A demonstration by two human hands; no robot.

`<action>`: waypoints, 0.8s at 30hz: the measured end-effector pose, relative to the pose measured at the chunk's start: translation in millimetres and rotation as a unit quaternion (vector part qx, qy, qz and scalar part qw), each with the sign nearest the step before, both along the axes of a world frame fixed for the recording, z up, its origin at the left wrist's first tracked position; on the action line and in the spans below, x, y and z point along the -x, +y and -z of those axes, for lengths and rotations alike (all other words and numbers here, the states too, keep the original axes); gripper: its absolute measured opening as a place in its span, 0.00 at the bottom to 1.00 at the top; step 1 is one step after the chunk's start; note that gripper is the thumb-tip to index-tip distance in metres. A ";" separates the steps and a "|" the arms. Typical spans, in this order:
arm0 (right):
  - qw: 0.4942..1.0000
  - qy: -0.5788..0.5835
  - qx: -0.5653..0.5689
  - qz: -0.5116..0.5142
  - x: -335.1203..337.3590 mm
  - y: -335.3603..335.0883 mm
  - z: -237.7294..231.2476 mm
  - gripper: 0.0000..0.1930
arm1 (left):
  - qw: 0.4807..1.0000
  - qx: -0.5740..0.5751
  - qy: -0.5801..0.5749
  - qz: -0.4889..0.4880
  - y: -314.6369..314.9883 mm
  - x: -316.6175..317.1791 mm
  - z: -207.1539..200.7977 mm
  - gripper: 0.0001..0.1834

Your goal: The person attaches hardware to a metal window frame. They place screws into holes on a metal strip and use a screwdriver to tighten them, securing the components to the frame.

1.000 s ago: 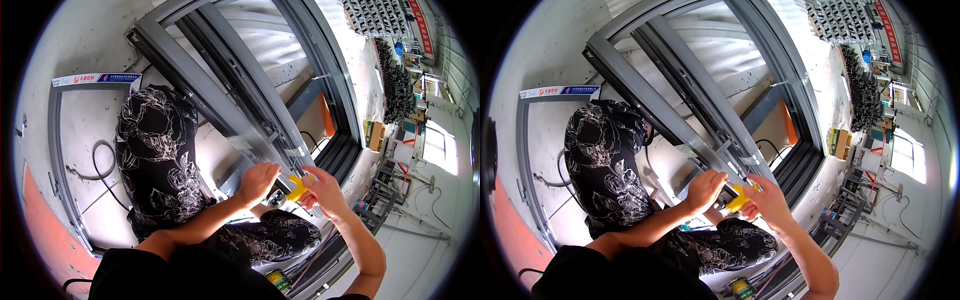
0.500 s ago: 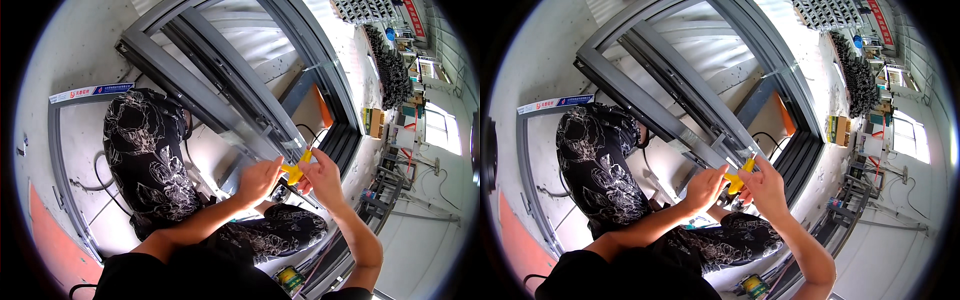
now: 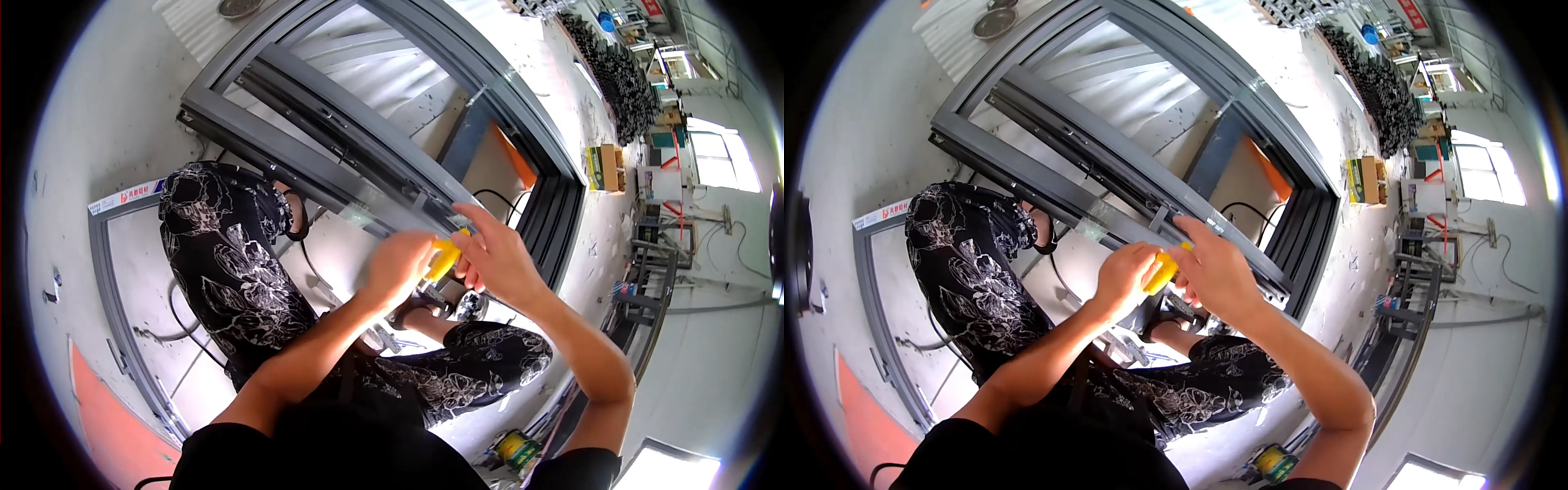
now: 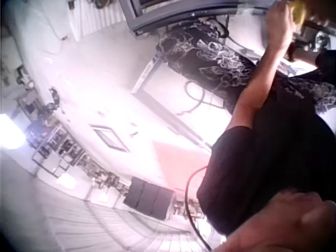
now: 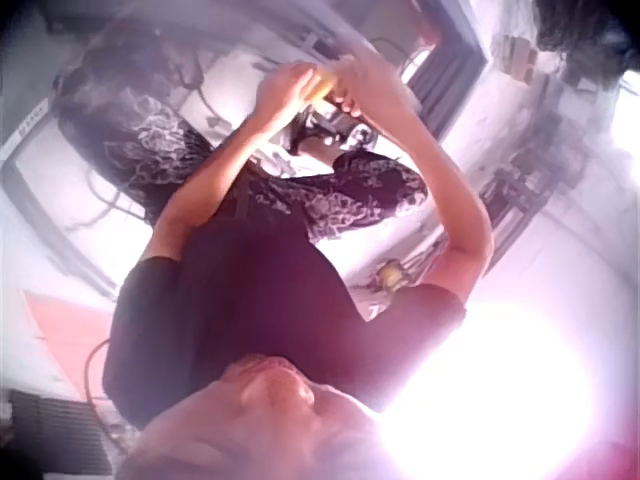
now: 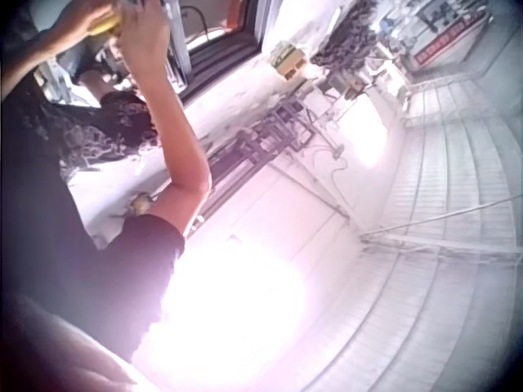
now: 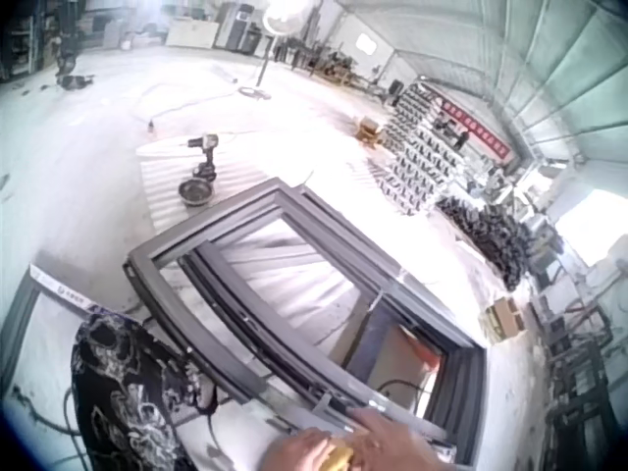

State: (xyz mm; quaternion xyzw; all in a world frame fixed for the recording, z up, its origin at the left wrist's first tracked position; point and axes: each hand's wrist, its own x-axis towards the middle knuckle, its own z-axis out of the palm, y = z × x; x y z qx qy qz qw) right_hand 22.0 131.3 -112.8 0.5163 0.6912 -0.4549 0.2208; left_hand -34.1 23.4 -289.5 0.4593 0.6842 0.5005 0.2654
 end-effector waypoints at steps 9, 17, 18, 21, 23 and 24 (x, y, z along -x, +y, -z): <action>0.870 0.107 -0.318 -0.361 -1.3 -2.8 24.2 0.15 | 0.989 0.086 0.086 0.081 1.3 43.3 -32.6 0.12; 0.605 0.265 -0.555 -0.506 -21.0 19.0 28.8 0.24 | 0.965 0.097 0.185 0.160 17.4 64.7 -41.2 0.12; 0.567 0.301 -0.557 -0.527 -21.6 19.7 29.7 0.25 | 0.963 0.098 0.182 0.172 18.2 63.2 -43.1 0.13; 0.803 -0.036 -0.308 -0.509 -6.2 5.7 7.6 0.17 | 0.951 0.097 0.205 0.212 17.0 62.0 -47.0 0.13; 0.989 0.041 -0.026 -0.138 -10.6 6.0 -3.5 0.13 | 0.945 0.108 0.214 0.225 19.0 57.9 -56.3 0.12; 0.990 0.041 -0.025 -0.133 -17.2 4.8 0.1 0.13 | 0.939 0.119 0.222 0.233 20.1 56.9 -59.6 0.12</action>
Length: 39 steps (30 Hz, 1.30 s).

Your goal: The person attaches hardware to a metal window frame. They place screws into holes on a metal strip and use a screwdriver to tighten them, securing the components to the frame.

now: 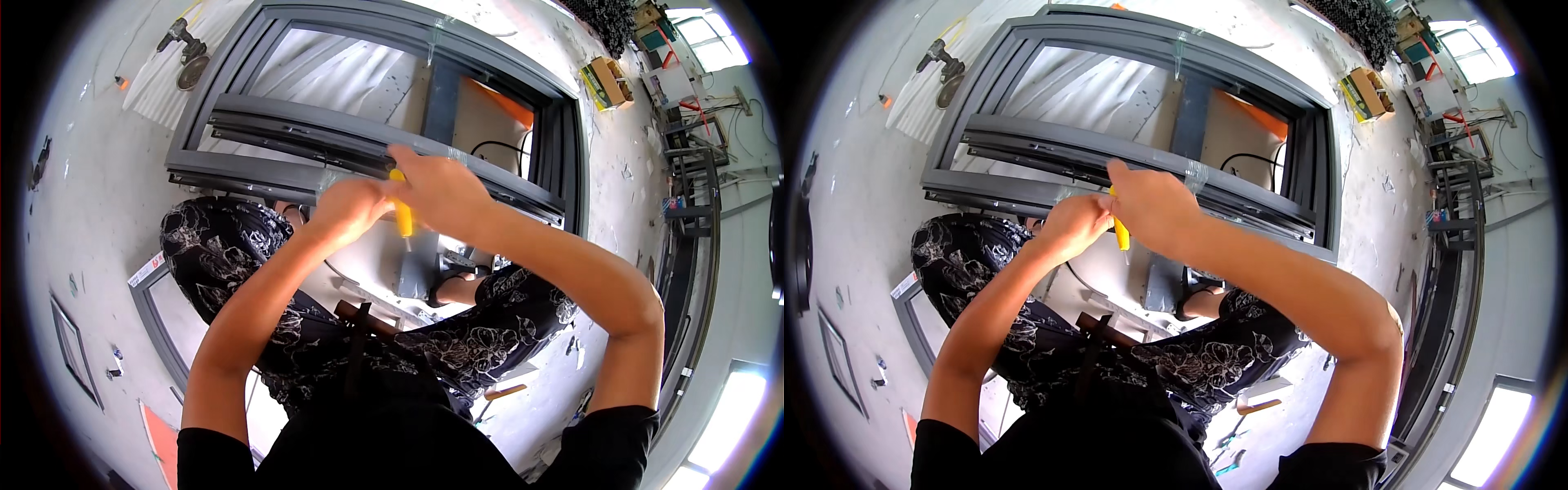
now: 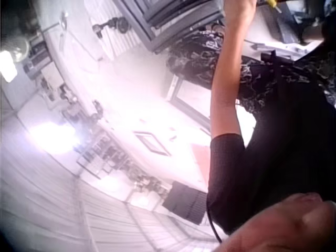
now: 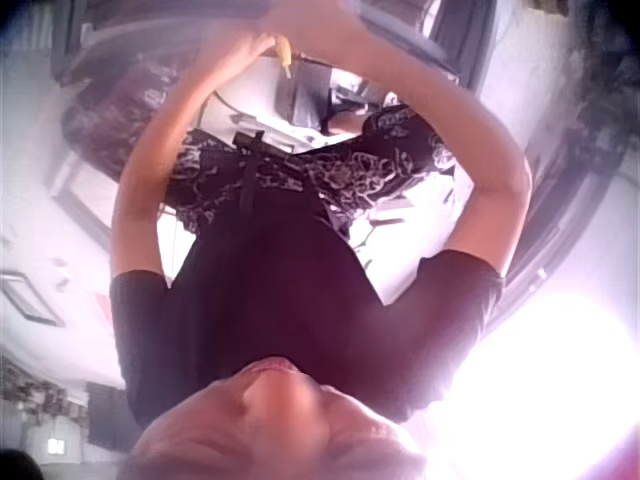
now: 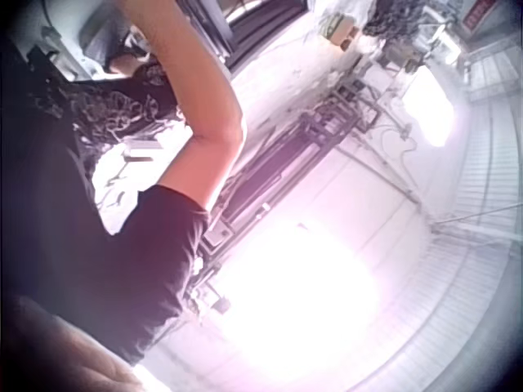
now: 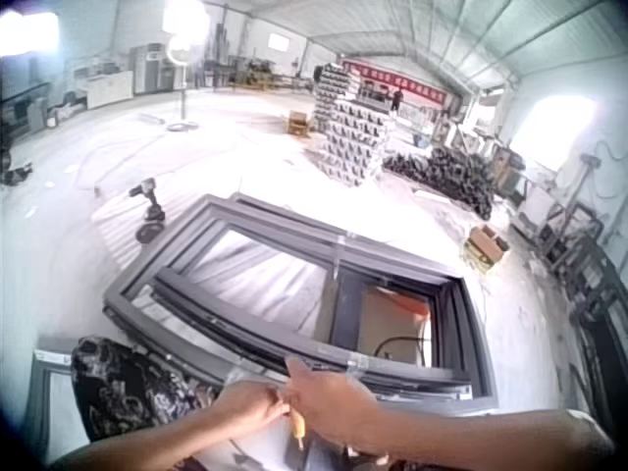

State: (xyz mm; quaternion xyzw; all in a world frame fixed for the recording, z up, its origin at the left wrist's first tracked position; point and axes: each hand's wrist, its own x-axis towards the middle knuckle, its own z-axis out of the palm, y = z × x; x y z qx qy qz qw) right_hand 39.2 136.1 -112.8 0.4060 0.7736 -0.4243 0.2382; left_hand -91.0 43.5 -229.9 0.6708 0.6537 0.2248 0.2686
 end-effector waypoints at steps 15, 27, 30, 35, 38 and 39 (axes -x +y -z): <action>0.910 0.132 -0.345 -0.189 -14.4 8.8 25.8 0.15 | 0.995 -0.001 -0.098 0.005 2.9 16.5 27.9 0.10; 0.925 0.091 -0.288 -0.228 -15.2 13.9 31.9 0.20 | 0.993 0.074 -0.081 0.037 5.6 16.6 36.9 0.07; 0.875 0.133 -0.370 -0.282 -15.7 6.6 20.8 0.20 | 0.994 -0.079 -0.069 0.006 1.3 19.8 52.4 0.07; 0.770 0.222 -0.422 -0.423 -2.7 -6.3 23.3 0.22 | 0.997 -0.018 -0.079 -0.010 0.9 22.0 45.1 0.11; 0.818 0.167 -0.409 -0.370 1.1 -13.1 18.5 0.20 | 0.994 0.050 -0.095 -0.029 2.2 15.4 22.9 0.14; 0.839 0.134 -0.410 -0.331 2.4 -14.6 14.1 0.19 | 0.980 0.090 -0.160 -0.073 1.2 9.4 21.7 0.16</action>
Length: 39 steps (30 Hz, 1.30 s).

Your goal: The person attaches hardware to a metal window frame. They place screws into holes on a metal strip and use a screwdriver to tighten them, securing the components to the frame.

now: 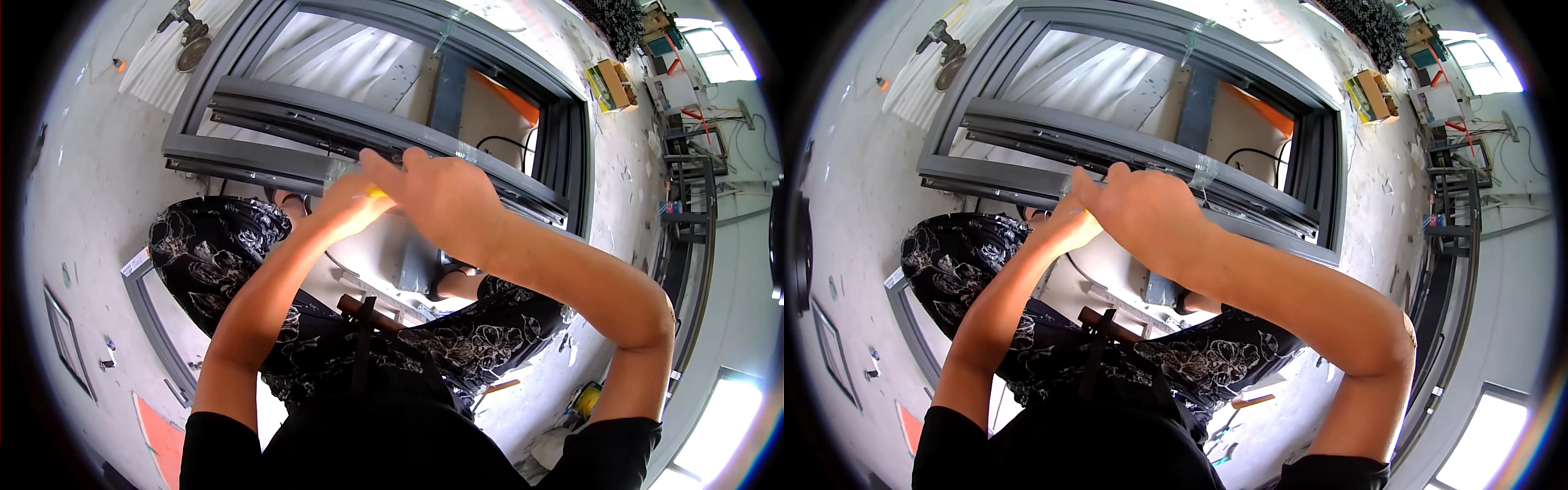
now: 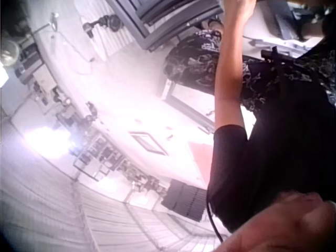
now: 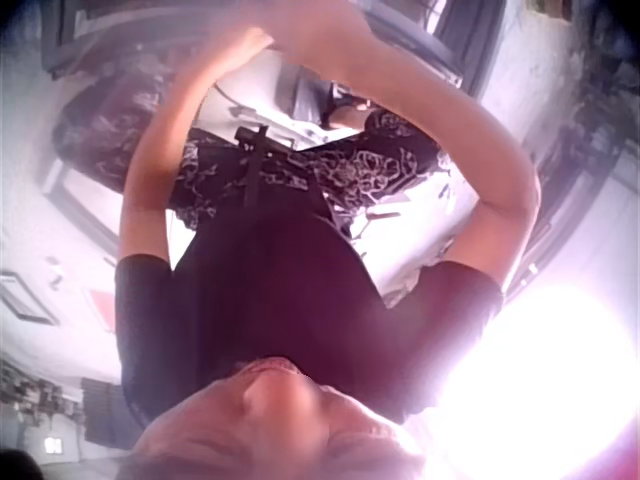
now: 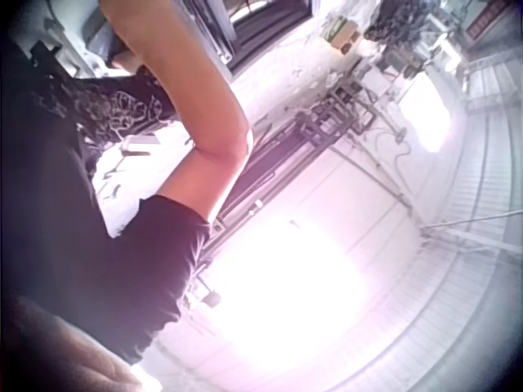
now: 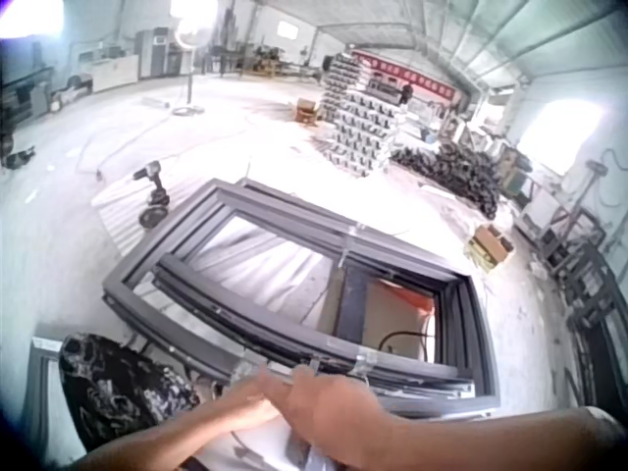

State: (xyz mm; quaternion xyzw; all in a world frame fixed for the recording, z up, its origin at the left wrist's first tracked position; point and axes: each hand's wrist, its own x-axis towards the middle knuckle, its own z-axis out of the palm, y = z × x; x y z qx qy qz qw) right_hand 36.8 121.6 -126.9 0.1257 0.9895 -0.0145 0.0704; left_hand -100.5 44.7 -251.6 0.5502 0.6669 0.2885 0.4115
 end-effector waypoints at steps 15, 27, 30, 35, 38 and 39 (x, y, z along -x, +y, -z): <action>0.971 -0.206 0.119 0.013 23.3 17.2 10.6 0.14 | 0.988 -0.138 0.063 -0.002 -12.5 -10.2 21.0 0.08; 0.982 -0.075 0.122 0.124 -2.7 33.4 8.0 0.39 | 0.982 -0.099 0.141 0.082 -11.1 -22.3 37.0 0.09; 0.950 -0.010 -0.036 -0.311 -3.7 45.4 -1.0 0.36 | 0.983 -0.125 0.125 0.045 -10.8 -23.6 32.2 0.09; 0.915 -0.008 0.002 -0.402 9.6 43.9 48.8 0.10 | 0.989 -0.008 0.113 0.098 -8.9 -12.4 25.2 0.12; 0.967 -0.071 0.090 -0.226 6.7 32.8 56.3 0.11 | 0.985 -0.066 0.157 -0.005 -17.1 8.0 22.2 0.20; 0.967 -0.071 0.094 -0.227 6.9 24.5 59.2 0.11 | 0.987 -0.060 0.148 -0.032 -19.4 19.2 25.1 0.17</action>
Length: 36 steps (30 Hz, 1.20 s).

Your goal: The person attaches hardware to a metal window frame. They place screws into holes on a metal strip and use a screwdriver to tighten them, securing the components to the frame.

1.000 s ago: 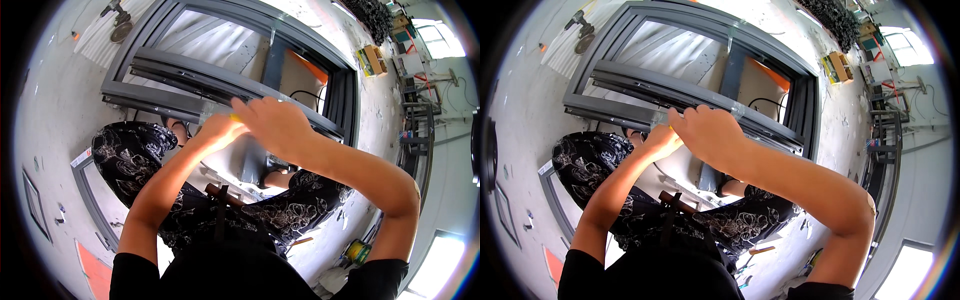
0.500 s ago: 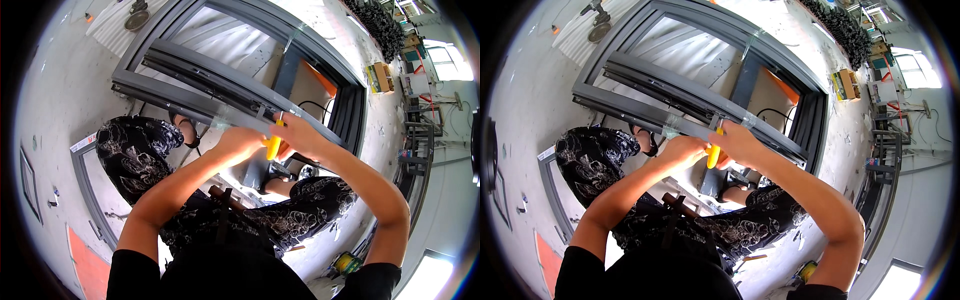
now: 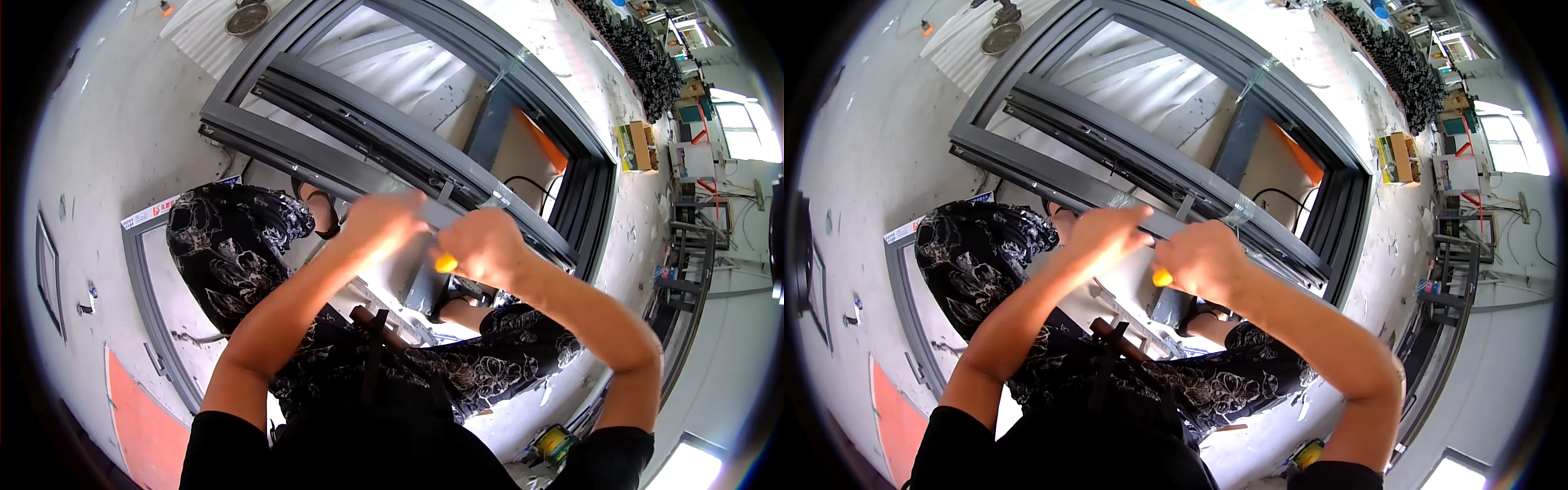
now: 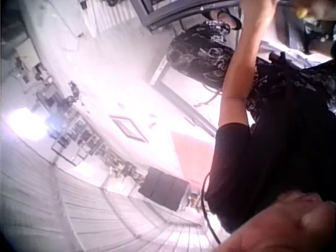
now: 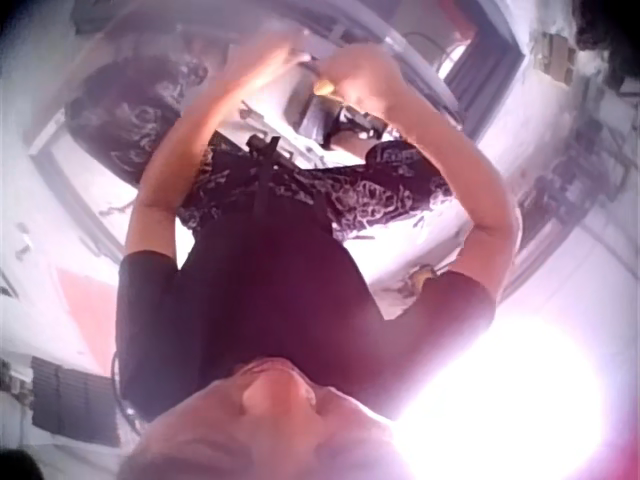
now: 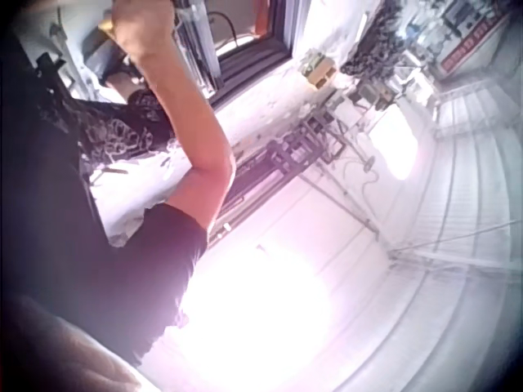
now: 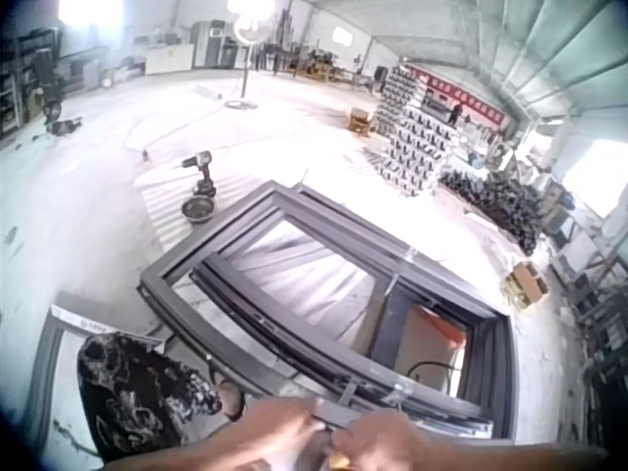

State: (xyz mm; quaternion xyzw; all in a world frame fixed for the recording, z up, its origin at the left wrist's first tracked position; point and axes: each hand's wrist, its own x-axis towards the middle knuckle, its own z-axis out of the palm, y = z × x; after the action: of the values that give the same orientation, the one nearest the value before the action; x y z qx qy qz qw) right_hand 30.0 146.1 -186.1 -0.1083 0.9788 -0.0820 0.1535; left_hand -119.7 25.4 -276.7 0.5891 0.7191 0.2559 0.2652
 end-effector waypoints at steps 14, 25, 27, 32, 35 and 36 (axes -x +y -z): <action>0.455 -0.110 0.471 0.748 -52.4 -27.2 91.5 0.19 | 0.817 -0.073 -0.528 -0.220 19.1 15.1 -27.9 0.14; 0.567 -0.007 0.599 0.565 -126.4 -45.3 -25.0 0.14 | 0.644 -0.118 -0.651 -0.383 -37.9 34.3 5.3 0.09; 0.581 0.165 0.521 0.603 -152.5 -26.3 -32.2 0.11 | 0.586 -0.096 -0.698 -0.399 -35.3 17.3 30.4 0.07; 0.731 0.233 0.187 0.614 -183.0 26.4 31.1 0.11 | 0.460 0.087 -0.758 -0.454 -34.2 -37.5 144.5 0.11; 0.815 0.235 0.072 0.524 -185.7 39.7 71.4 0.12 | 0.401 0.121 -0.779 -0.467 -26.6 -52.7 196.2 0.12; 0.833 0.234 0.057 0.498 -186.9 44.1 78.5 0.12 | 0.381 0.120 -0.789 -0.467 -17.6 -57.8 203.8 0.11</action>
State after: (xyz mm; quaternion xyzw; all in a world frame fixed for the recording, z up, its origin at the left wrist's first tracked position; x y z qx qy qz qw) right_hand 216.9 190.2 -264.6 0.3691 0.9006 -0.1757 -0.1477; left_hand -61.9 7.8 -480.5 -0.3451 0.3701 0.5996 0.6199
